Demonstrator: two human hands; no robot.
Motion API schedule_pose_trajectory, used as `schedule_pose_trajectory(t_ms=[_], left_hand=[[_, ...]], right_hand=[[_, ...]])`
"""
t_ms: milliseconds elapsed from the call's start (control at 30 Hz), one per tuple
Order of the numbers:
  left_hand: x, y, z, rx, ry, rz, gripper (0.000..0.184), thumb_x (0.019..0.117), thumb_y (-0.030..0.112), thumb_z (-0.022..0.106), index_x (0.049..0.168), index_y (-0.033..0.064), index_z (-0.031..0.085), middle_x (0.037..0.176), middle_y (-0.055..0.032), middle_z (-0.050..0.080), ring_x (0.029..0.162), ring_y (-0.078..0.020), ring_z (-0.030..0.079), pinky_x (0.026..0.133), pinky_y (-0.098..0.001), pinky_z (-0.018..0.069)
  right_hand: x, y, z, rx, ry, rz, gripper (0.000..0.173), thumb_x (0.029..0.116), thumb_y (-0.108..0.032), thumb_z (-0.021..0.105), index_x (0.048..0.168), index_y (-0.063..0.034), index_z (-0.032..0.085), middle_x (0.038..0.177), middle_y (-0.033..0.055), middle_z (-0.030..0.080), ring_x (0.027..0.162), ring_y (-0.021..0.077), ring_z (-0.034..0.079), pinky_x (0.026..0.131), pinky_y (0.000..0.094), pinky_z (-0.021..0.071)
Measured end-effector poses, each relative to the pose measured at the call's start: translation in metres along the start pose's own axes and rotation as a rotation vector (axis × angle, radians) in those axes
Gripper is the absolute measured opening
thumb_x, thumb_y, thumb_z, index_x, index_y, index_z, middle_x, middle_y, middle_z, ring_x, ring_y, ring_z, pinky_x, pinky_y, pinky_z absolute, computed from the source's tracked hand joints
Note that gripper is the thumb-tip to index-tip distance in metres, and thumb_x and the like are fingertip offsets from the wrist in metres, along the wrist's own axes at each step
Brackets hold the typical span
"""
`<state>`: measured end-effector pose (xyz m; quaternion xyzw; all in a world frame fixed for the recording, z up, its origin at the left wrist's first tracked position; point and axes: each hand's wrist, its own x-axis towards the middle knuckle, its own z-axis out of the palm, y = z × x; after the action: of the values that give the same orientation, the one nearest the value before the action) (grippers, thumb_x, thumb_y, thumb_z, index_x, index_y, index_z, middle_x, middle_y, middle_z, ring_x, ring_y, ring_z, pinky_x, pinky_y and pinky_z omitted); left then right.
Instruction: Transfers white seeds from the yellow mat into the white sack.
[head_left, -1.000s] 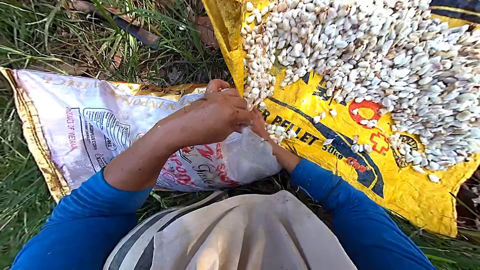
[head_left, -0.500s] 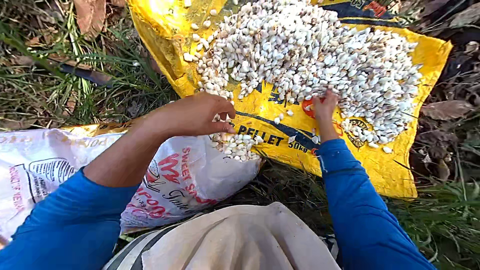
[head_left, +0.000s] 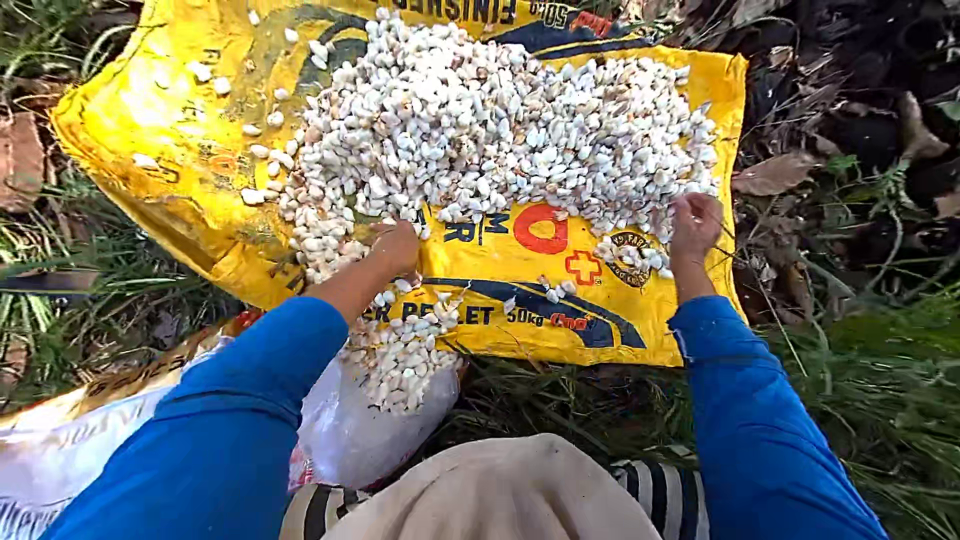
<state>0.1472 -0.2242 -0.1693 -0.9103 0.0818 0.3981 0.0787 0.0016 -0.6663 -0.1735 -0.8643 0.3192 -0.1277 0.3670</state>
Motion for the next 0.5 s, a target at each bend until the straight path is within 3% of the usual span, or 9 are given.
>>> schedule_pose_trajectory(t_ms=[67, 133, 167, 233, 267, 333, 433, 500], left_hand=[[-0.001, 0.0, -0.001, -0.015, 0.009, -0.02, 0.118, 0.0683, 0.017, 0.096, 0.151, -0.016, 0.02, 0.145, -0.0489, 0.032, 0.131, -0.0645, 0.043, 0.099, -0.0699, 0.0474], [-0.002, -0.001, -0.002, -0.029, 0.007, -0.04, 0.111, 0.0736, 0.014, 0.092, 0.153, -0.014, 0.02, 0.145, -0.0485, 0.033, 0.129, -0.0632, 0.046, 0.097, -0.0679, 0.0493], [0.0, -0.002, -0.002, -0.034, 0.009, -0.046, 0.11, 0.0739, 0.014, 0.092, 0.153, -0.0132, 0.02, 0.145, -0.0482, 0.033, 0.128, -0.0629, 0.047, 0.097, -0.0675, 0.05], [0.002, -0.004, -0.002, -0.044, 0.007, -0.046, 0.107, 0.0739, 0.013, 0.092, 0.152, -0.0126, 0.023, 0.144, -0.0478, 0.035, 0.126, -0.0628, 0.049, 0.094, -0.0682, 0.0507], [0.001, -0.005, -0.003, -0.043, 0.0, -0.042, 0.107, 0.0736, 0.014, 0.092, 0.151, -0.0122, 0.024, 0.143, -0.0479, 0.036, 0.125, -0.0632, 0.049, 0.094, -0.0688, 0.0505], [0.001, -0.003, -0.005, -0.045, 0.0, -0.033, 0.11, 0.0704, 0.017, 0.095, 0.151, -0.0111, 0.026, 0.142, -0.0481, 0.036, 0.125, -0.064, 0.049, 0.094, -0.07, 0.0498], [0.001, -0.003, -0.004, -0.046, 0.007, -0.021, 0.111, 0.0679, 0.017, 0.096, 0.15, -0.0117, 0.027, 0.14, -0.0492, 0.037, 0.126, -0.065, 0.047, 0.094, -0.0712, 0.0489], [0.003, -0.002, -0.005, -0.028, 0.002, -0.029, 0.113, 0.0669, 0.019, 0.097, 0.15, -0.0117, 0.027, 0.141, -0.049, 0.037, 0.127, -0.065, 0.046, 0.095, -0.0713, 0.0485]], right_hand=[[0.015, 0.057, -0.013, -0.02, 0.203, 0.204, 0.06, 0.1046, -0.034, 0.055, 0.15, 0.0041, 0.044, 0.154, 0.0296, 0.041, 0.146, 0.0361, 0.039, 0.121, 0.0424, 0.0325], [0.013, 0.067, 0.011, 0.076, 0.275, 0.268, 0.067, 0.1062, -0.036, 0.053, 0.158, 0.0023, 0.032, 0.164, 0.0257, 0.029, 0.155, 0.0313, 0.027, 0.127, 0.0392, 0.0214], [0.013, 0.059, 0.03, 0.134, 0.314, 0.26, 0.067, 0.1056, -0.035, 0.055, 0.157, 0.0028, 0.034, 0.164, 0.0234, 0.032, 0.154, 0.0273, 0.029, 0.127, 0.0362, 0.0222], [0.011, 0.031, 0.064, 0.308, 0.335, 0.219, 0.064, 0.1059, -0.032, 0.055, 0.154, 0.0053, 0.036, 0.156, 0.0218, 0.044, 0.146, 0.0209, 0.043, 0.121, 0.0303, 0.0332], [0.006, 0.018, 0.079, 0.386, 0.314, 0.207, 0.066, 0.1052, -0.031, 0.057, 0.154, 0.0074, 0.034, 0.15, 0.0233, 0.05, 0.139, 0.0206, 0.051, 0.117, 0.0307, 0.0397], [0.0, -0.005, 0.1, 0.46, 0.243, 0.215, 0.072, 0.1029, -0.032, 0.061, 0.154, 0.0095, 0.032, 0.146, 0.0257, 0.053, 0.134, 0.0227, 0.055, 0.115, 0.0335, 0.0421], [-0.013, -0.035, 0.126, 0.51, 0.139, 0.216, 0.062, 0.0992, -0.029, 0.065, 0.145, 0.0075, 0.045, 0.13, 0.0212, 0.064, 0.118, 0.0199, 0.064, 0.104, 0.0355, 0.0511], [-0.025, -0.06, 0.142, 0.487, -0.024, 0.217, 0.061, 0.0976, -0.028, 0.068, 0.143, 0.0058, 0.046, 0.128, 0.0213, 0.064, 0.117, 0.0228, 0.065, 0.103, 0.0403, 0.0528]])
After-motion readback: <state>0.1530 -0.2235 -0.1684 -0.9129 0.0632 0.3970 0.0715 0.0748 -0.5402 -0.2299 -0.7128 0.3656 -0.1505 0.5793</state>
